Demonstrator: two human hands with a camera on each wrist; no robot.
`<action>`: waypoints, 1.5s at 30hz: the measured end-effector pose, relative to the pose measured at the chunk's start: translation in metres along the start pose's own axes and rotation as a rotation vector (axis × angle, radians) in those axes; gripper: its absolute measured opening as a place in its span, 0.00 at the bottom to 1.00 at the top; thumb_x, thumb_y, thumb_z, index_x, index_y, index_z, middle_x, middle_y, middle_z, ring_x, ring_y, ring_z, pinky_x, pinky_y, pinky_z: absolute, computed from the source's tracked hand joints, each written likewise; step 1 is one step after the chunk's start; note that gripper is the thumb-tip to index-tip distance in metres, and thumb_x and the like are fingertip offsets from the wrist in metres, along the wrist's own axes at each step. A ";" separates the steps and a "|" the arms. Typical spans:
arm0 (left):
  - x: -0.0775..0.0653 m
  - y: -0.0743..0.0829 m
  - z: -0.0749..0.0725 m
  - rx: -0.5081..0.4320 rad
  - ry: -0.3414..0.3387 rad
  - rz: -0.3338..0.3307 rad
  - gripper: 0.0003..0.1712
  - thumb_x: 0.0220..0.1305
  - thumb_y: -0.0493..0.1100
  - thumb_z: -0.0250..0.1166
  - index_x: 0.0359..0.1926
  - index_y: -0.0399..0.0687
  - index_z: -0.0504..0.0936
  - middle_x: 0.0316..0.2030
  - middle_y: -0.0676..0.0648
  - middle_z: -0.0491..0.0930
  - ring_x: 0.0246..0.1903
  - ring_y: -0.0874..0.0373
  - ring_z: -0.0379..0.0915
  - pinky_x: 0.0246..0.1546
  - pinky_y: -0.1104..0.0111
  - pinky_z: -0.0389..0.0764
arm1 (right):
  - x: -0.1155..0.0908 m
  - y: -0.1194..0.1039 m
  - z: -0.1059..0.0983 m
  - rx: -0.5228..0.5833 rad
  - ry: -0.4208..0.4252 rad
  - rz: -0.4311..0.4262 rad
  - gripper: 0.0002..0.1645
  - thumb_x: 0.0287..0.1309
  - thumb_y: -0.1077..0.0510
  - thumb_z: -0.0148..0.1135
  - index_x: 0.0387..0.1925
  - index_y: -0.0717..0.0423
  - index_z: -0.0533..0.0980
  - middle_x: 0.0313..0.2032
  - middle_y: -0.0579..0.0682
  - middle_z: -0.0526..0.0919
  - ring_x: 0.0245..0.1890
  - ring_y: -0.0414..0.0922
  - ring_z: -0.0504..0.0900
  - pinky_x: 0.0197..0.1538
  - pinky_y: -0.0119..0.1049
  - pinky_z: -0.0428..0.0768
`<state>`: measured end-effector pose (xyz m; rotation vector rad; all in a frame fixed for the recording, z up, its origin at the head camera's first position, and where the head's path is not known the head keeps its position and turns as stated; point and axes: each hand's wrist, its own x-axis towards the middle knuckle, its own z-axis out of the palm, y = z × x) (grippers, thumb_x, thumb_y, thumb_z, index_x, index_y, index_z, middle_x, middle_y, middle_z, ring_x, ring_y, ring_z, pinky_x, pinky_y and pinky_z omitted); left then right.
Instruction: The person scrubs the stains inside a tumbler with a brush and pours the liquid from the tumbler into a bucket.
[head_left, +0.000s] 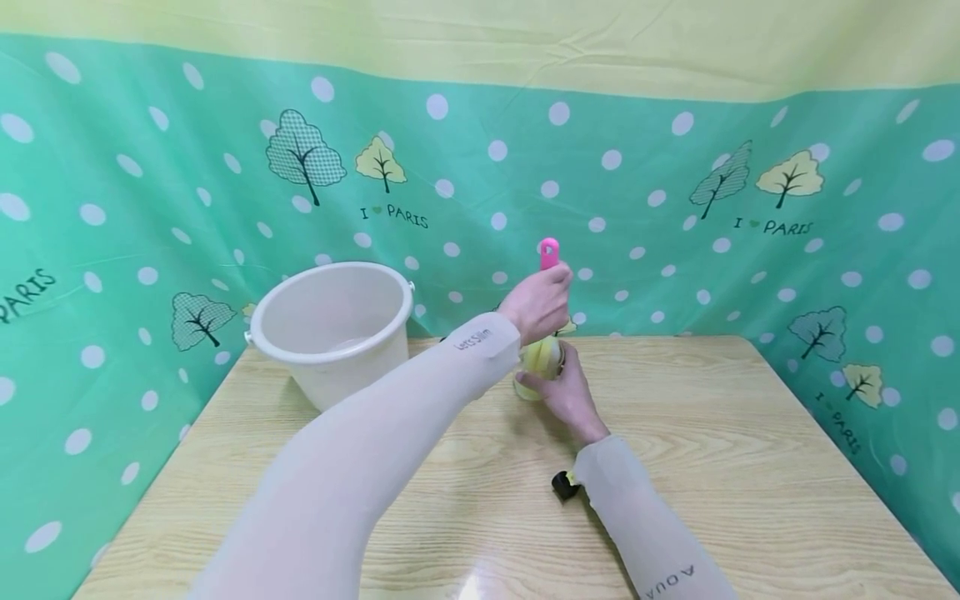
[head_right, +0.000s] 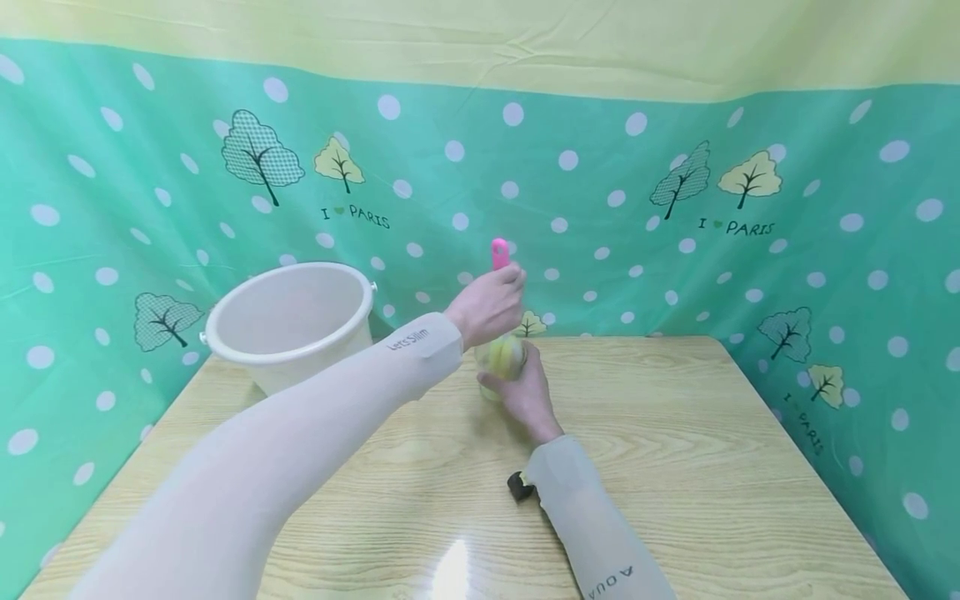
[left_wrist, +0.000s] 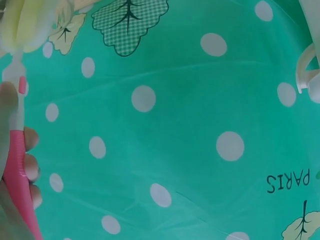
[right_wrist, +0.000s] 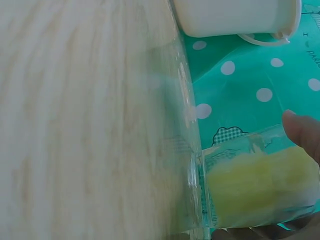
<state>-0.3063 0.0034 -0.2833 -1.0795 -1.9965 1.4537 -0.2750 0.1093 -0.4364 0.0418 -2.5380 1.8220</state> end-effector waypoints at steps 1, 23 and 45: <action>0.000 0.000 0.000 -0.001 -0.011 -0.003 0.08 0.66 0.44 0.58 0.39 0.51 0.82 0.38 0.49 0.80 0.42 0.51 0.64 0.52 0.60 0.57 | 0.000 0.000 0.000 -0.002 0.002 0.002 0.55 0.50 0.48 0.72 0.70 0.53 0.49 0.64 0.55 0.62 0.63 0.52 0.64 0.66 0.50 0.61; -0.012 -0.005 0.014 -0.079 -0.025 0.014 0.09 0.64 0.46 0.59 0.40 0.52 0.83 0.36 0.50 0.82 0.39 0.52 0.64 0.51 0.59 0.57 | 0.002 -0.001 0.001 -0.038 0.017 0.049 0.60 0.44 0.45 0.75 0.72 0.49 0.49 0.68 0.57 0.58 0.64 0.57 0.61 0.61 0.51 0.68; -0.006 -0.002 0.006 -0.161 0.072 0.027 0.08 0.65 0.47 0.58 0.34 0.57 0.83 0.33 0.53 0.82 0.39 0.53 0.62 0.52 0.61 0.56 | 0.000 0.000 -0.001 -0.009 0.001 0.038 0.54 0.46 0.48 0.74 0.69 0.47 0.54 0.64 0.50 0.62 0.59 0.50 0.68 0.58 0.47 0.70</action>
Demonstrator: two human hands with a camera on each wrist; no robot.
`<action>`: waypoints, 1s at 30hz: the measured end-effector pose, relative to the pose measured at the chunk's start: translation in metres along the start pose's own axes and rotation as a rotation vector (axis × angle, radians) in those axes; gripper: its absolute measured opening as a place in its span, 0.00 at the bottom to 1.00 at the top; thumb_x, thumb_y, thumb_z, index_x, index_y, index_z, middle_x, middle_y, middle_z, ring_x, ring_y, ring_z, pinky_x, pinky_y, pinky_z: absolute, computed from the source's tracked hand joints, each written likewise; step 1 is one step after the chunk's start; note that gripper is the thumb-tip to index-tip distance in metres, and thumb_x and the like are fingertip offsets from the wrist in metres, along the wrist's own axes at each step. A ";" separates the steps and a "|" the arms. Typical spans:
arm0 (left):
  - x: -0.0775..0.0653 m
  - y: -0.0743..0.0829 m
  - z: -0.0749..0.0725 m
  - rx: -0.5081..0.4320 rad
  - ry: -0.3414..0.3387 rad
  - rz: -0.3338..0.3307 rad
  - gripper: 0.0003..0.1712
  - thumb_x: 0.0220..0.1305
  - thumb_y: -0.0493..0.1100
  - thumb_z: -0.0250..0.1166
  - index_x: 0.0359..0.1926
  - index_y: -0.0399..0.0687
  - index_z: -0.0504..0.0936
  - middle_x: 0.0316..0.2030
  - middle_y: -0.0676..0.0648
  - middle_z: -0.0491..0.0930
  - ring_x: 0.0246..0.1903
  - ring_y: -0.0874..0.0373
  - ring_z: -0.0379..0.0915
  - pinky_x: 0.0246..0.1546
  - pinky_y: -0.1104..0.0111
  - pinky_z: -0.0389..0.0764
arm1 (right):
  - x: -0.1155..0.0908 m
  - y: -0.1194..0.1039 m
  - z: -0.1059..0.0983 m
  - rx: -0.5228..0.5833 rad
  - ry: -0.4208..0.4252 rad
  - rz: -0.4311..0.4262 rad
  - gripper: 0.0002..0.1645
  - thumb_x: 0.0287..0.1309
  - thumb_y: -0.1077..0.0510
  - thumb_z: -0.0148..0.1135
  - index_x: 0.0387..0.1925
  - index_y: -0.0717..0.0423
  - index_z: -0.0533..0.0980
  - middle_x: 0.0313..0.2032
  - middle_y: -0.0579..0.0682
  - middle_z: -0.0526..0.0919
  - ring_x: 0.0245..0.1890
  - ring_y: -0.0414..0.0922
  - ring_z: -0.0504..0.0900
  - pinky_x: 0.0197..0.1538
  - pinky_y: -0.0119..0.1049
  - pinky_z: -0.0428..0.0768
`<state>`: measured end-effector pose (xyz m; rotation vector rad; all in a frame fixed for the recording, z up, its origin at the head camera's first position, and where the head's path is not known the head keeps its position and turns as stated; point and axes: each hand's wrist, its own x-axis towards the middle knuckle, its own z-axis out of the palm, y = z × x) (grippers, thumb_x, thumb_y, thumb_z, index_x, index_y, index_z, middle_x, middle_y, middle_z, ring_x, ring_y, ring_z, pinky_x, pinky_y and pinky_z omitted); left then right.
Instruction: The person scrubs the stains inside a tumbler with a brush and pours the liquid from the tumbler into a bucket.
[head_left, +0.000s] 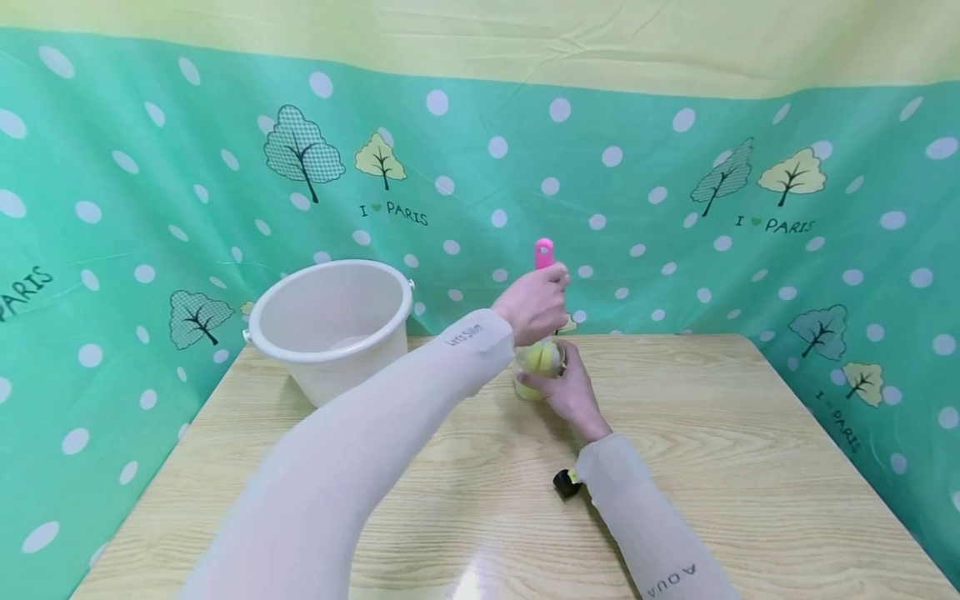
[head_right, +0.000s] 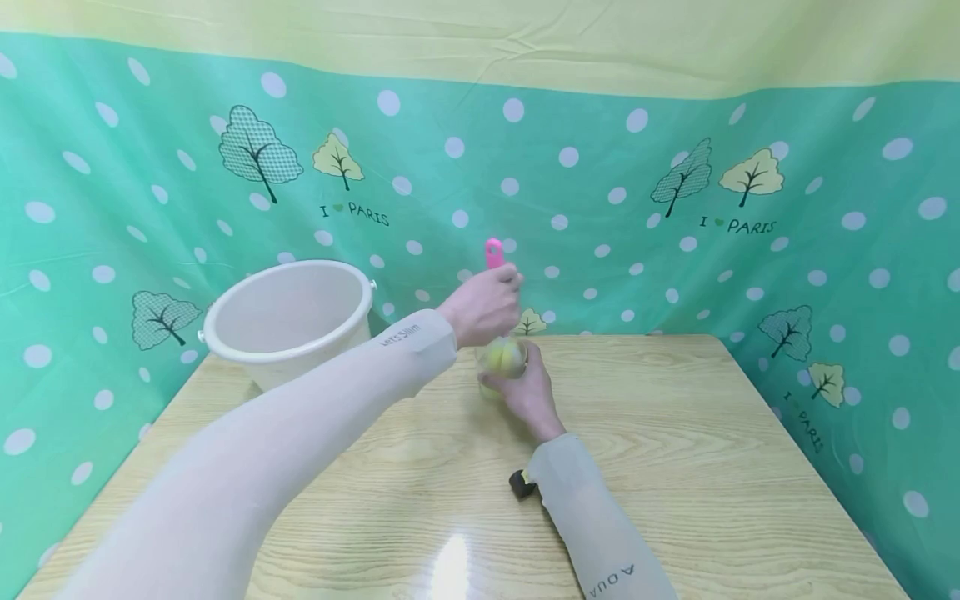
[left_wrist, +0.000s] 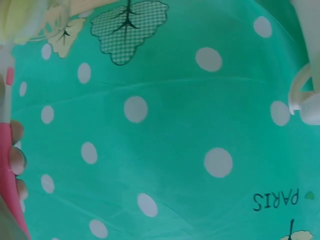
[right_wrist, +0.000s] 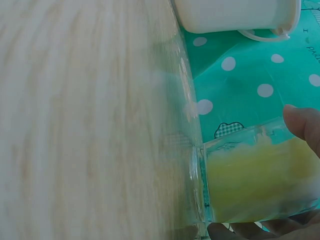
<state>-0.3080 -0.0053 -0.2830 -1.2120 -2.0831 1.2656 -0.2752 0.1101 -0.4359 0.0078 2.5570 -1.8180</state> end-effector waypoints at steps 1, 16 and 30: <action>0.001 0.001 -0.001 0.005 -0.004 -0.002 0.07 0.65 0.47 0.58 0.35 0.57 0.83 0.33 0.53 0.82 0.39 0.53 0.62 0.52 0.61 0.56 | 0.000 0.000 0.000 0.000 0.001 -0.005 0.53 0.46 0.48 0.74 0.68 0.47 0.54 0.63 0.49 0.63 0.58 0.50 0.68 0.58 0.47 0.70; 0.004 0.003 0.007 0.029 -0.071 -0.076 0.09 0.62 0.47 0.57 0.35 0.52 0.83 0.31 0.52 0.80 0.36 0.54 0.62 0.49 0.60 0.56 | -0.001 0.000 -0.002 -0.047 -0.008 -0.005 0.56 0.45 0.45 0.74 0.71 0.47 0.51 0.71 0.54 0.54 0.67 0.56 0.59 0.64 0.51 0.65; -0.007 0.001 0.010 -0.043 -0.101 -0.076 0.09 0.56 0.51 0.54 0.28 0.55 0.78 0.25 0.54 0.75 0.35 0.54 0.62 0.52 0.58 0.56 | -0.003 -0.001 -0.001 -0.049 -0.017 0.002 0.60 0.45 0.43 0.74 0.72 0.47 0.48 0.71 0.55 0.54 0.66 0.58 0.59 0.62 0.54 0.65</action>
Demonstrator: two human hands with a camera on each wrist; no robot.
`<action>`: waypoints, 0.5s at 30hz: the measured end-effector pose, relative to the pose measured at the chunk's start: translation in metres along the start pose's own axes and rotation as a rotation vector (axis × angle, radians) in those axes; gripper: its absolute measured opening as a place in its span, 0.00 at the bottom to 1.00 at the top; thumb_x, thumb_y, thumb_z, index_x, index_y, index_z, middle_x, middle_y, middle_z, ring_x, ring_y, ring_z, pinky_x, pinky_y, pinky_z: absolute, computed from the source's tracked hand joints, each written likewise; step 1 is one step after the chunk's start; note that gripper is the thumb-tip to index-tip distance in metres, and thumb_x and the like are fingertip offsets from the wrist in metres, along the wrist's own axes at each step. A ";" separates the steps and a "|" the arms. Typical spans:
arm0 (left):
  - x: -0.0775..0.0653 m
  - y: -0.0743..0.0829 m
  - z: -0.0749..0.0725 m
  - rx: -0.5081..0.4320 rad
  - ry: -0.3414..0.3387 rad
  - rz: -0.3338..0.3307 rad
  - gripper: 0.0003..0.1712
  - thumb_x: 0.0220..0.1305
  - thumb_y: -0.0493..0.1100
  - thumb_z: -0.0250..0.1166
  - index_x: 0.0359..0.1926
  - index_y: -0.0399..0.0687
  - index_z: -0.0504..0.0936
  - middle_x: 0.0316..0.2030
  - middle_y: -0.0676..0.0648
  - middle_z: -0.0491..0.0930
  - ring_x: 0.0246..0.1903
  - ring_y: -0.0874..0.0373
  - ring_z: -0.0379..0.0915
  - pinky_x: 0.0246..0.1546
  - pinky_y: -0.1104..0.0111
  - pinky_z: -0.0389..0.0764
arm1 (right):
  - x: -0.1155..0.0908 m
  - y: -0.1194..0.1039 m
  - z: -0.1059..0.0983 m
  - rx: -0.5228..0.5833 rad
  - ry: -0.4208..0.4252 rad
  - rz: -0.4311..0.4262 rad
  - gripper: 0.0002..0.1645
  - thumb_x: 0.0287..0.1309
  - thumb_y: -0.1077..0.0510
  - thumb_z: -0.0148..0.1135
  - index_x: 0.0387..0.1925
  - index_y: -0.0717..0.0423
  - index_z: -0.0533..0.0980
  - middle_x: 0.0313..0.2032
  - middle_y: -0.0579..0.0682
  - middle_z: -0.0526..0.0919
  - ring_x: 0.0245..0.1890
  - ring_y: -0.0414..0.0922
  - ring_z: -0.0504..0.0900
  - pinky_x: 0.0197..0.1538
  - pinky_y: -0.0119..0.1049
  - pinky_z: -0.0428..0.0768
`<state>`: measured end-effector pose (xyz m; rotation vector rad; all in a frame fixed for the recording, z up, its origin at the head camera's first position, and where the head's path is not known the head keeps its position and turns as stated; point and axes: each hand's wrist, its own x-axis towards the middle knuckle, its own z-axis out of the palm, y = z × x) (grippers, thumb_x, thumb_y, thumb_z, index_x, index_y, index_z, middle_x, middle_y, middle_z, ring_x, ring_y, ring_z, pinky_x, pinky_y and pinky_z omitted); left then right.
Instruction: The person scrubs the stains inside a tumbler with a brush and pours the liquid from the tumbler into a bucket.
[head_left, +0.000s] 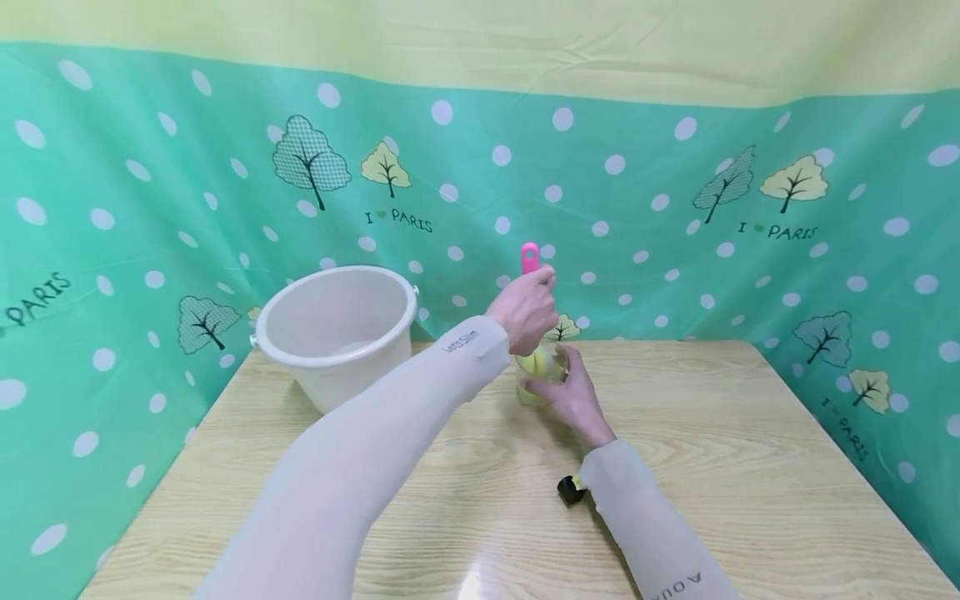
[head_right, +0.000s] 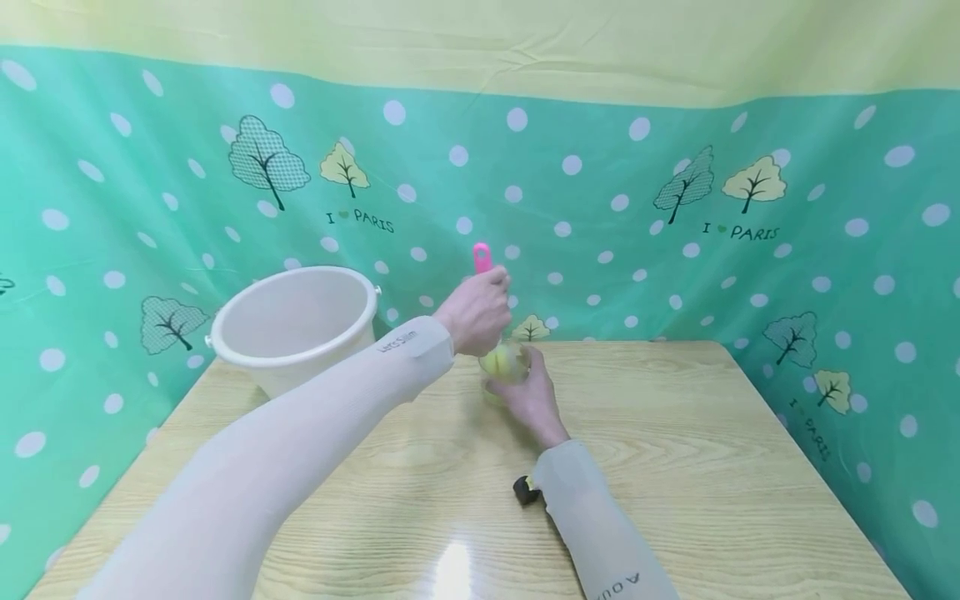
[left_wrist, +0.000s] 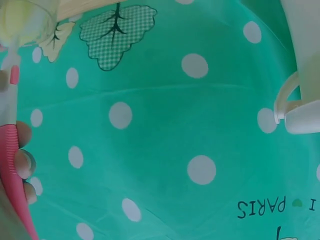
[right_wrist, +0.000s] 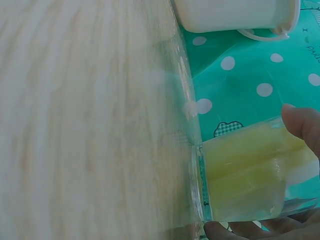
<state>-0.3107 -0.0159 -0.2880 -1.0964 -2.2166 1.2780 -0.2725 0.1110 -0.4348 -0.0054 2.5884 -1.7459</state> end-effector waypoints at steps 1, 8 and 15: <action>-0.001 0.001 0.000 -0.008 0.003 0.000 0.10 0.56 0.51 0.53 0.28 0.56 0.78 0.25 0.54 0.75 0.35 0.54 0.62 0.53 0.58 0.56 | 0.000 0.000 0.000 0.000 -0.001 -0.001 0.60 0.45 0.43 0.74 0.72 0.47 0.48 0.71 0.55 0.53 0.66 0.59 0.59 0.62 0.54 0.65; -0.001 0.007 -0.010 0.016 0.019 0.029 0.11 0.58 0.52 0.52 0.28 0.56 0.78 0.26 0.54 0.75 0.37 0.53 0.60 0.52 0.59 0.55 | 0.000 0.003 0.000 -0.006 0.002 -0.005 0.59 0.45 0.41 0.73 0.72 0.47 0.49 0.71 0.54 0.52 0.67 0.59 0.56 0.64 0.55 0.62; 0.004 0.012 -0.015 0.090 0.021 0.018 0.10 0.62 0.51 0.56 0.30 0.56 0.80 0.27 0.55 0.76 0.36 0.55 0.59 0.51 0.60 0.56 | -0.001 0.003 0.001 0.008 0.007 -0.029 0.58 0.46 0.42 0.73 0.71 0.49 0.50 0.72 0.53 0.52 0.68 0.57 0.56 0.66 0.53 0.60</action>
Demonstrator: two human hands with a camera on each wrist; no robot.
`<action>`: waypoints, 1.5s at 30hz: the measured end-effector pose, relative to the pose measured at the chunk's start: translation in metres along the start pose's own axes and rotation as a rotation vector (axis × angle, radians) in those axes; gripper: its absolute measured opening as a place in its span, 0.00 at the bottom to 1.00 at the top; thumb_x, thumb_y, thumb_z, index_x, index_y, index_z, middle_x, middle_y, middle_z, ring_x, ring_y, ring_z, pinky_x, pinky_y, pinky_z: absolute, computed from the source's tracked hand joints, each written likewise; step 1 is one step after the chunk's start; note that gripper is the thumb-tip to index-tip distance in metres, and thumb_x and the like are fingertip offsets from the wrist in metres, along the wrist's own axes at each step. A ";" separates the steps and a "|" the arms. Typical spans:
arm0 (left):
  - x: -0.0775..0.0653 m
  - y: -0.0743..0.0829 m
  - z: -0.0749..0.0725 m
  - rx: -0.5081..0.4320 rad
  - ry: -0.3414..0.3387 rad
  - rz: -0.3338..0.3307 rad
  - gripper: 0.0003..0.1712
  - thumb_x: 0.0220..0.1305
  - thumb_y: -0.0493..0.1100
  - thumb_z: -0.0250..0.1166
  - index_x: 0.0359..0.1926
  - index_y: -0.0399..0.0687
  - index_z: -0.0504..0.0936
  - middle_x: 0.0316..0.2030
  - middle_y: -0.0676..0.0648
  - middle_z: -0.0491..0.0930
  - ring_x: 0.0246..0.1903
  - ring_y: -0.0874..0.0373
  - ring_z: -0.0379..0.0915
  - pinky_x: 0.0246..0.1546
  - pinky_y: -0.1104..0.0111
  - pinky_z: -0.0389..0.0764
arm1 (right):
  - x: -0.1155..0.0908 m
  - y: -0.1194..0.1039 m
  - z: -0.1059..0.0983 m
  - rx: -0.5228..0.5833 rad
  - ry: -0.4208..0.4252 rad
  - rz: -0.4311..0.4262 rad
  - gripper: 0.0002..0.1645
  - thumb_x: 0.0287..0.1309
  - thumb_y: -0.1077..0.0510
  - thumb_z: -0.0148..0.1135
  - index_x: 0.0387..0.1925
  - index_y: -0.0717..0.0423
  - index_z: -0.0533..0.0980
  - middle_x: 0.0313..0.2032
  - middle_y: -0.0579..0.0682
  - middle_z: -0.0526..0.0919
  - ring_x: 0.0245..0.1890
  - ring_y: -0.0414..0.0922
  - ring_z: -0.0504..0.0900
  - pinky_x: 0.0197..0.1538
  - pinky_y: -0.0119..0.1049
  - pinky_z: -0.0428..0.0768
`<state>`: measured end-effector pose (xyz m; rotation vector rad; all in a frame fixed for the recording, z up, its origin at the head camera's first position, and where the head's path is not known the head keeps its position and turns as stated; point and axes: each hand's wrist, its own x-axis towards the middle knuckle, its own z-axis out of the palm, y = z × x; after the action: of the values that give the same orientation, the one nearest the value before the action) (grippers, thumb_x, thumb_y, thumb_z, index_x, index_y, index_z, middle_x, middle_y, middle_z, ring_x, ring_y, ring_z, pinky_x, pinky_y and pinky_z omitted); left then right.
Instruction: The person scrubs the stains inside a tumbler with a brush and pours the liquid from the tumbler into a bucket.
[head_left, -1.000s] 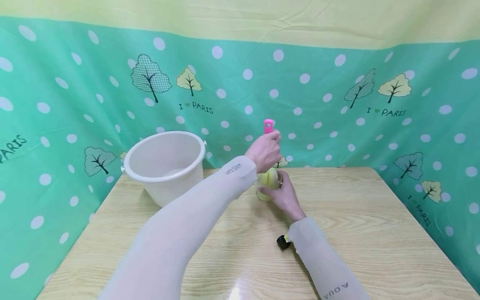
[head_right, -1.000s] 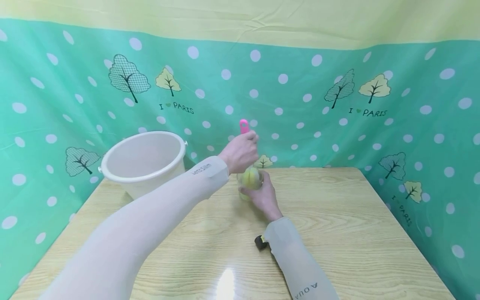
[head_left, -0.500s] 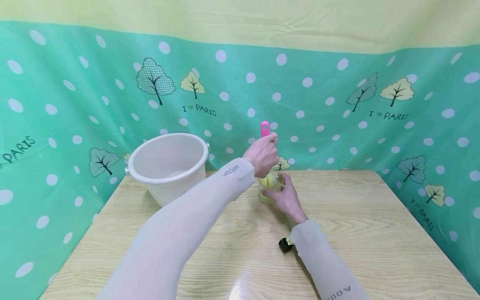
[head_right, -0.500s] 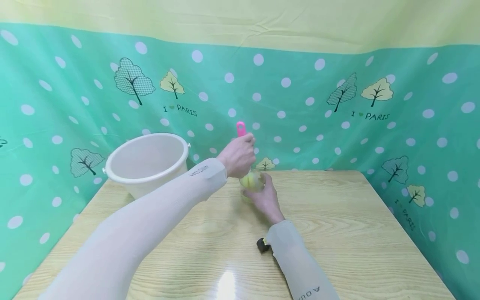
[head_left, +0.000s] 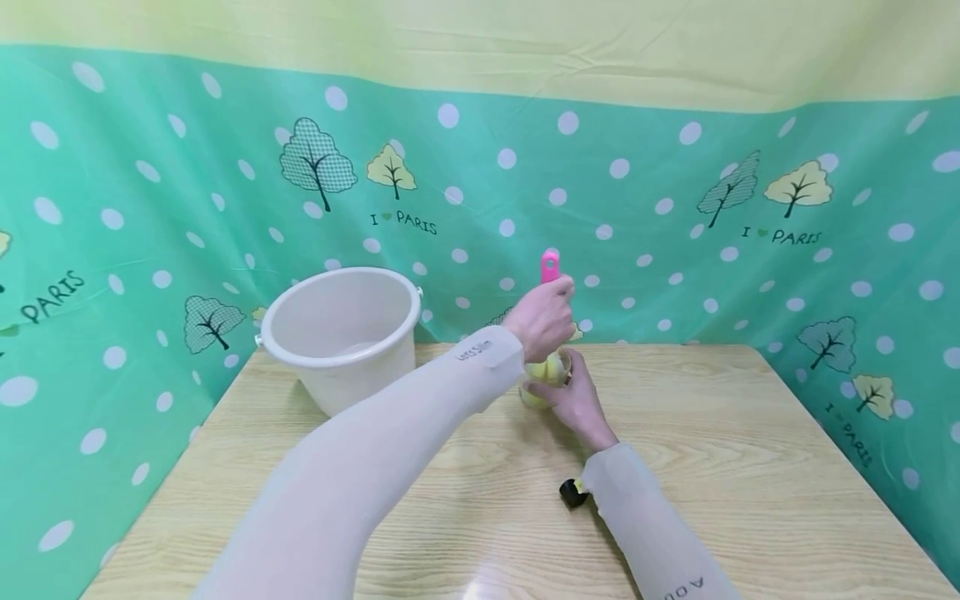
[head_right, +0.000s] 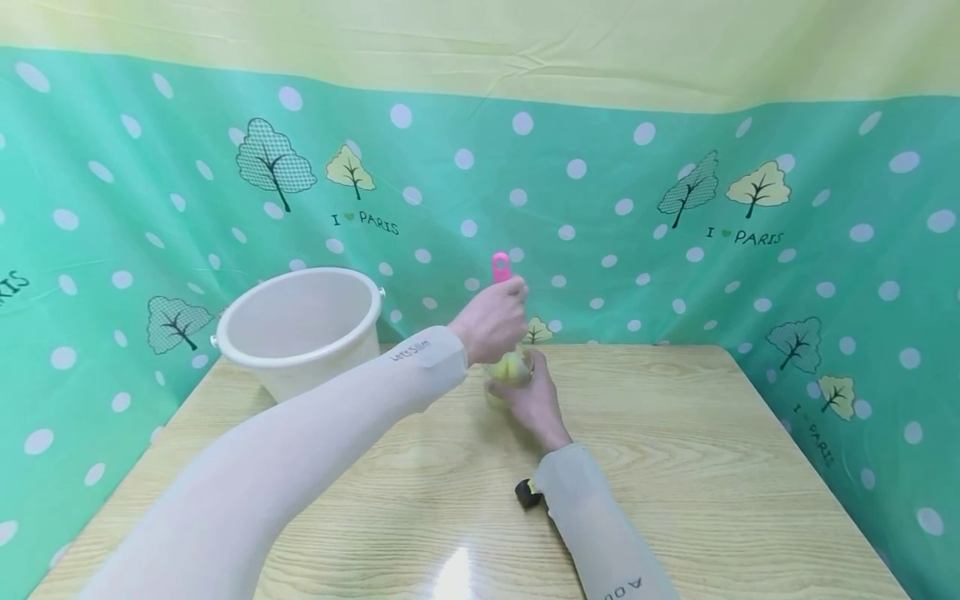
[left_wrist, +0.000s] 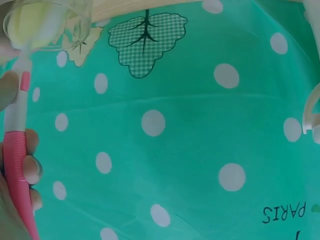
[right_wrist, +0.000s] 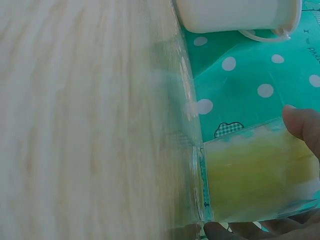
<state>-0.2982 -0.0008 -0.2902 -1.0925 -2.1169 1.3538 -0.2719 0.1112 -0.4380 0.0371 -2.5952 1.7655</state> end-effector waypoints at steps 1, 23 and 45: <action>0.000 0.001 0.000 0.009 -0.002 -0.005 0.10 0.63 0.51 0.56 0.32 0.55 0.81 0.28 0.54 0.78 0.36 0.55 0.60 0.52 0.60 0.56 | 0.000 0.000 0.000 0.001 -0.002 -0.001 0.58 0.46 0.43 0.73 0.71 0.49 0.50 0.72 0.54 0.52 0.68 0.57 0.57 0.66 0.53 0.61; 0.014 0.007 -0.002 0.113 -0.103 -0.071 0.13 0.65 0.52 0.59 0.44 0.51 0.82 0.41 0.49 0.83 0.43 0.53 0.68 0.56 0.59 0.56 | 0.000 0.002 0.000 0.010 0.001 -0.045 0.56 0.47 0.45 0.73 0.71 0.49 0.51 0.72 0.57 0.50 0.69 0.58 0.53 0.66 0.55 0.59; 0.003 0.004 -0.002 0.032 -0.116 -0.063 0.15 0.63 0.53 0.58 0.43 0.52 0.83 0.40 0.50 0.83 0.42 0.53 0.66 0.55 0.59 0.55 | 0.002 0.002 0.002 0.005 0.007 0.000 0.58 0.46 0.43 0.73 0.71 0.49 0.49 0.71 0.55 0.54 0.67 0.57 0.58 0.64 0.54 0.63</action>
<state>-0.2970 0.0032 -0.2932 -0.9469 -2.1839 1.4486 -0.2736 0.1097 -0.4409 0.0308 -2.5859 1.7682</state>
